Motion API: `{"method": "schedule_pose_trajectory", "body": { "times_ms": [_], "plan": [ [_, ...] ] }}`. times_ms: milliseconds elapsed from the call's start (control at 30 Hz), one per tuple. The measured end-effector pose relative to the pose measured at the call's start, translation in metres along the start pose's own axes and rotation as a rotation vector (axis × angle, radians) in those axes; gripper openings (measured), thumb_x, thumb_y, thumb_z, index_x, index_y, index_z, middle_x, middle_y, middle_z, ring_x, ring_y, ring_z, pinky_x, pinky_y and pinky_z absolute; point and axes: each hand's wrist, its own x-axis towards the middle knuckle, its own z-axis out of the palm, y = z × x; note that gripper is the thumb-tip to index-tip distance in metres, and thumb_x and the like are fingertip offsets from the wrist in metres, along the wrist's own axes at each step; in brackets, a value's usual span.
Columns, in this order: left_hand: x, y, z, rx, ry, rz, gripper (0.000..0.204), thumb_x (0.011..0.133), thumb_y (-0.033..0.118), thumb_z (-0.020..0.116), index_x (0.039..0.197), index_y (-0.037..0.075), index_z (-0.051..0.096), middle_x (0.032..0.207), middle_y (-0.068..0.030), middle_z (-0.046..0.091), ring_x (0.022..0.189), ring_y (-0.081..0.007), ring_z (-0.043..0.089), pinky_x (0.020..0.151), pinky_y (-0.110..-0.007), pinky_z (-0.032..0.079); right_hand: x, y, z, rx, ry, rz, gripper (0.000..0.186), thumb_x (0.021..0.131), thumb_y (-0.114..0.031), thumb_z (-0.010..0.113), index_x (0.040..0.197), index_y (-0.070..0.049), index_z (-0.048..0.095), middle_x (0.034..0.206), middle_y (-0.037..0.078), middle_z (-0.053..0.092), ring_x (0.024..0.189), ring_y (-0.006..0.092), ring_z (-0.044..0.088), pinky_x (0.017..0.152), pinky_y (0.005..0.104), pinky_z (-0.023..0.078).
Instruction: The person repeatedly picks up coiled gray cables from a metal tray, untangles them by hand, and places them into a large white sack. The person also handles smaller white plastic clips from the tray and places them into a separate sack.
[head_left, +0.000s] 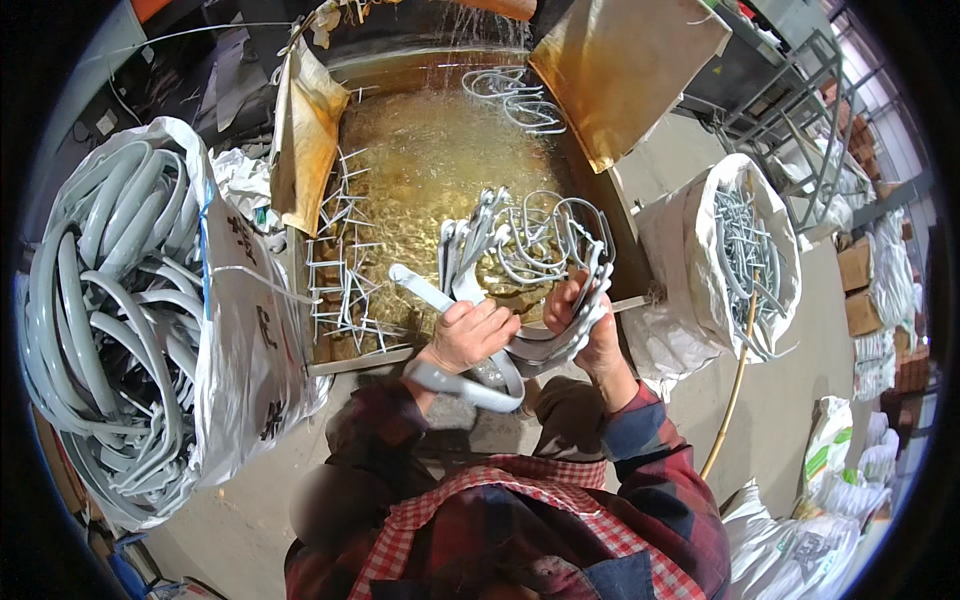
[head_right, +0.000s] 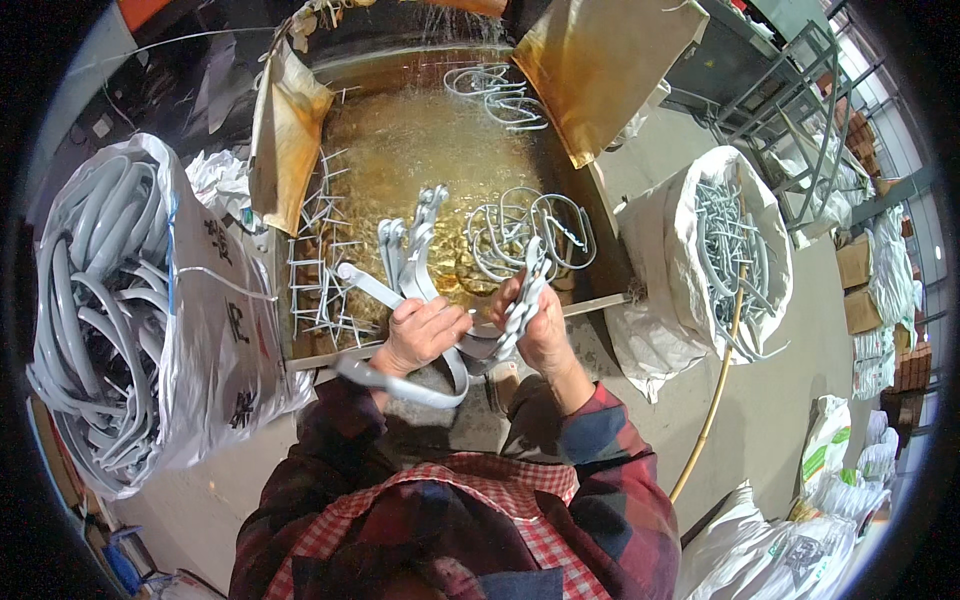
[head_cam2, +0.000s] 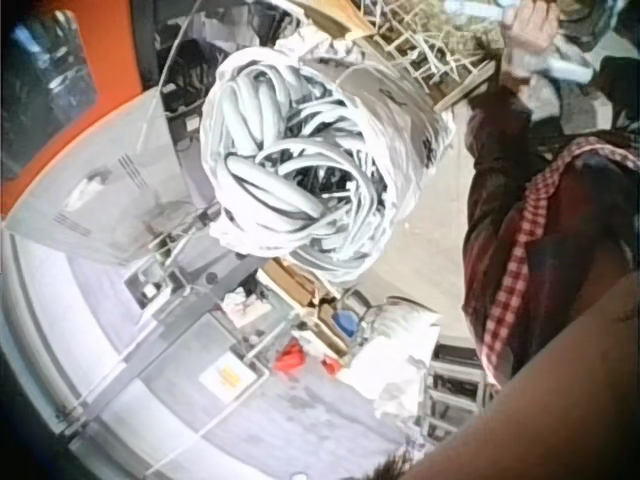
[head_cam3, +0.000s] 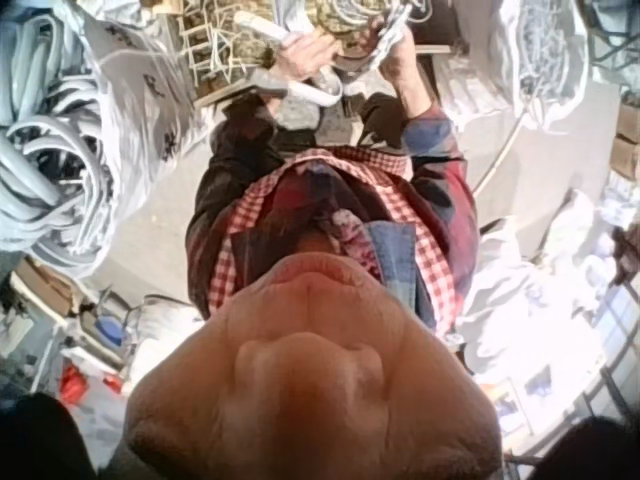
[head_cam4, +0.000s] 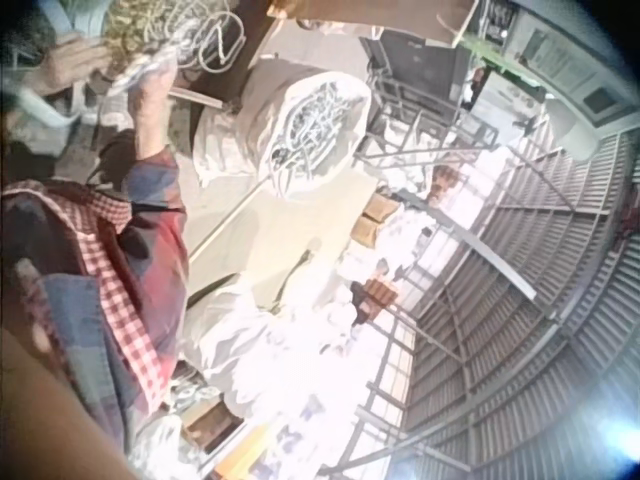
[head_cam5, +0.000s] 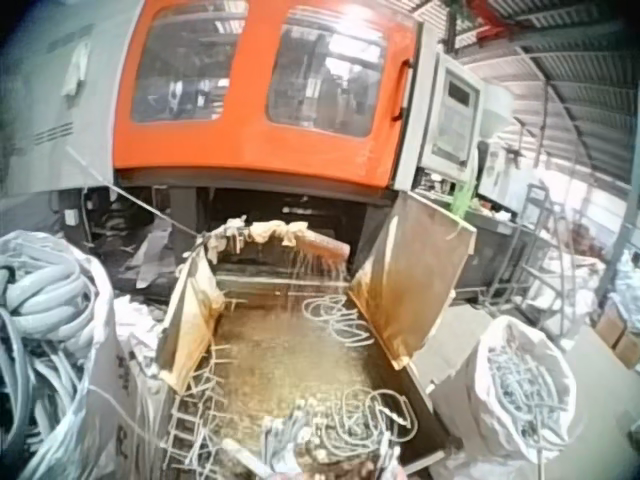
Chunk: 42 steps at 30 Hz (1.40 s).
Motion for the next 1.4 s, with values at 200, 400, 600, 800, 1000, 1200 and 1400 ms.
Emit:
{"method": "schedule_pose_trajectory", "body": {
  "times_ms": [200,400,600,800,1000,1200,1400],
  "plan": [
    [0.001,0.000,-0.007,0.031,0.040,-0.001,0.017,0.071,0.017,0.060,0.088,0.019,0.062,0.088,0.0062,0.062,0.084,-0.0112,0.060,0.072,-0.026,0.032,-0.004,-0.005,0.017,-0.112,-0.004,-0.019,0.062,0.069,-0.065,0.066,0.088,-0.010,0.045,0.073,0.000,0.043,0.066,0.0131,0.041,0.058,0.0275,0.034],
    [0.012,0.010,-0.020,-0.031,0.143,0.039,0.015,0.072,0.019,0.061,0.087,0.020,0.061,0.085,0.0057,0.059,0.084,-0.0113,0.059,0.067,-0.025,0.034,0.020,-0.008,-0.019,0.325,-0.234,0.101,0.077,0.082,-0.074,0.025,0.083,-0.006,0.061,0.076,0.008,0.052,0.070,0.0218,0.046,0.065,0.0334,0.040],
    [0.004,0.025,-0.020,-0.062,0.142,0.072,0.013,0.075,0.020,0.062,0.087,0.023,0.062,0.086,0.0088,0.060,0.087,-0.0095,0.058,0.074,-0.025,0.032,0.067,-0.005,0.015,0.160,-0.408,0.042,0.066,0.085,-0.056,0.050,0.133,-0.011,0.044,0.126,0.014,0.053,0.115,0.0293,0.051,0.098,0.0421,0.038],
    [0.001,0.022,-0.019,-0.070,0.126,0.047,0.011,0.075,0.021,0.061,0.085,0.024,0.064,0.089,0.0085,0.061,0.090,-0.0095,0.058,0.079,-0.028,0.031,0.063,-0.010,0.029,-0.171,-0.280,0.071,0.051,0.087,-0.032,0.062,0.124,0.001,0.049,0.104,0.015,0.064,0.098,0.0249,0.061,0.090,0.0389,0.046],
    [-0.004,0.021,-0.017,-0.074,0.072,0.027,0.013,0.075,0.019,0.060,0.087,0.023,0.063,0.094,0.0071,0.062,0.094,-0.0109,0.058,0.081,-0.029,0.030,0.059,-0.006,0.034,-0.237,-0.165,-0.017,0.038,0.086,-0.025,0.064,0.111,0.002,0.056,0.099,0.011,0.064,0.093,0.0212,0.064,0.085,0.0352,0.049],
    [-0.002,0.019,-0.015,-0.093,0.086,0.021,0.015,0.072,0.018,0.062,0.087,0.021,0.062,0.095,0.0068,0.062,0.096,-0.0115,0.058,0.081,-0.029,0.030,0.058,-0.010,0.037,-0.279,-0.169,-0.062,0.029,0.086,-0.014,0.065,0.110,0.001,0.060,0.104,0.006,0.062,0.095,0.0171,0.062,0.083,0.0306,0.049],
    [-0.007,0.021,-0.009,-0.054,0.072,0.016,0.014,0.073,0.020,0.061,0.086,0.023,0.062,0.094,0.0077,0.060,0.095,-0.0106,0.056,0.084,-0.031,0.027,0.058,-0.014,0.041,-0.406,-0.206,-0.080,0.025,0.083,-0.014,0.068,0.103,-0.001,0.059,0.099,0.008,0.061,0.093,0.0193,0.063,0.083,0.0333,0.049]
  ]
}}
